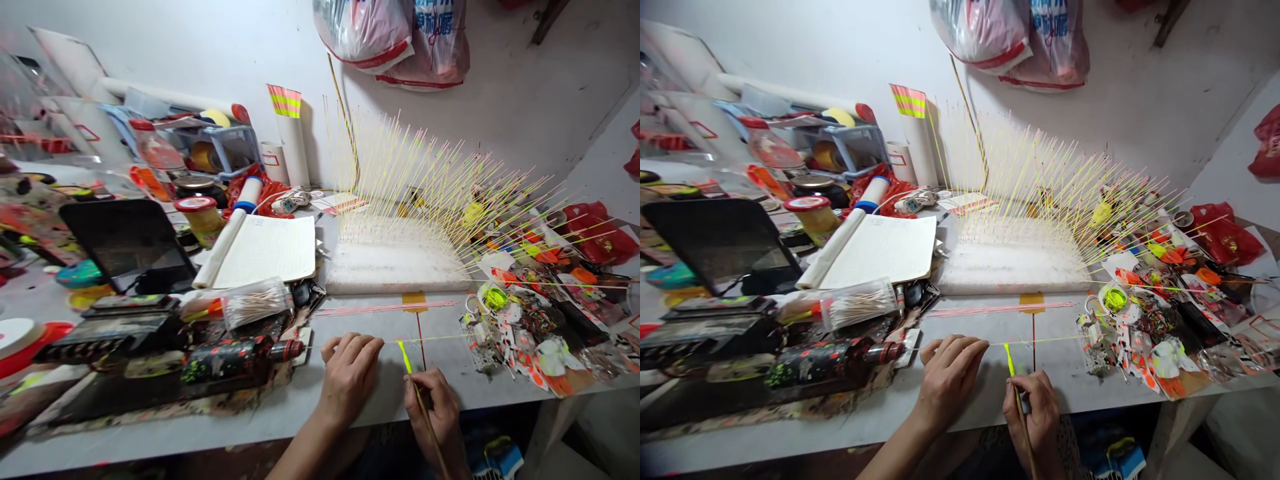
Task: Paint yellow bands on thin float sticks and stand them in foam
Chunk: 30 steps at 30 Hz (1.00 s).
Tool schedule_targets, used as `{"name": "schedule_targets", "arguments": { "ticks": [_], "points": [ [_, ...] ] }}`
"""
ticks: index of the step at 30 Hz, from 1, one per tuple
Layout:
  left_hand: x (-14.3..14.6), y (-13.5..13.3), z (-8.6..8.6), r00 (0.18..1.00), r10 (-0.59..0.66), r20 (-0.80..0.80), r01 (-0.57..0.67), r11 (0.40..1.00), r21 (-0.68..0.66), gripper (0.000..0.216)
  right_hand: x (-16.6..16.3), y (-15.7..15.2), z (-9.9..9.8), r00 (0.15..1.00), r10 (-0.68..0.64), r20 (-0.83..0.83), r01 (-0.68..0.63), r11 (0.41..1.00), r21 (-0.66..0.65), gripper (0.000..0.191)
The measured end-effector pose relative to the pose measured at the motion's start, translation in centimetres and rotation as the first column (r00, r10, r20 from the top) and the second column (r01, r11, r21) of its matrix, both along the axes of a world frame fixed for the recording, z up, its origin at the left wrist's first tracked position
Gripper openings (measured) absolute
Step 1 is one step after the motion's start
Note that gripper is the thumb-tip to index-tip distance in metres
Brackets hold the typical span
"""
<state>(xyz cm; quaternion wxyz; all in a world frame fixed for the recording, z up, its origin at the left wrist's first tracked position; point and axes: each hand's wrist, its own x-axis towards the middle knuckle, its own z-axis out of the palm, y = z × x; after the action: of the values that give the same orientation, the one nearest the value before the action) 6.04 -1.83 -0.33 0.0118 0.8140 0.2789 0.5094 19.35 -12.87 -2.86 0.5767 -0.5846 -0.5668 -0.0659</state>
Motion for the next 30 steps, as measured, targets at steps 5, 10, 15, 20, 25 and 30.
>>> {"name": "schedule_targets", "arguments": {
  "ticks": [5,10,15,20,25,30],
  "points": [
    [0.0,0.0,0.0,1.000,-0.002,-0.004,0.002,1.000,-0.009,0.016,-0.1,-0.3,-0.3,0.998,-0.016,-0.062,0.016,1.000,0.005,0.006],
    [-0.1,0.0,0.2,1.000,0.009,0.001,-0.009,1.000,-0.004,0.015,-0.4,-0.7,-0.3,0.998,0.016,-0.067,-0.014,1.000,0.021,0.011],
    [-1.8,0.7,0.4,0.996,0.043,-0.080,-0.040,0.998,0.040,0.018,-1.4,-0.5,-0.1,0.996,0.079,-0.031,-0.079,0.997,0.027,0.014],
    [-3.9,1.4,0.5,0.989,0.083,-0.118,-0.072,0.993,0.094,0.016,-2.2,0.1,-0.3,0.996,0.087,0.019,-0.087,0.996,0.002,0.014],
    [-4.1,1.4,0.3,0.988,0.102,-0.117,-0.091,0.991,0.098,0.016,-2.3,0.5,-0.3,0.998,0.053,0.040,-0.052,0.998,-0.021,0.011],
    [-3.9,1.2,0.2,0.990,0.097,-0.106,-0.089,0.993,0.077,0.017,-2.2,0.7,-0.4,0.997,0.047,0.062,-0.044,0.998,-0.044,0.011]
  ]
}}
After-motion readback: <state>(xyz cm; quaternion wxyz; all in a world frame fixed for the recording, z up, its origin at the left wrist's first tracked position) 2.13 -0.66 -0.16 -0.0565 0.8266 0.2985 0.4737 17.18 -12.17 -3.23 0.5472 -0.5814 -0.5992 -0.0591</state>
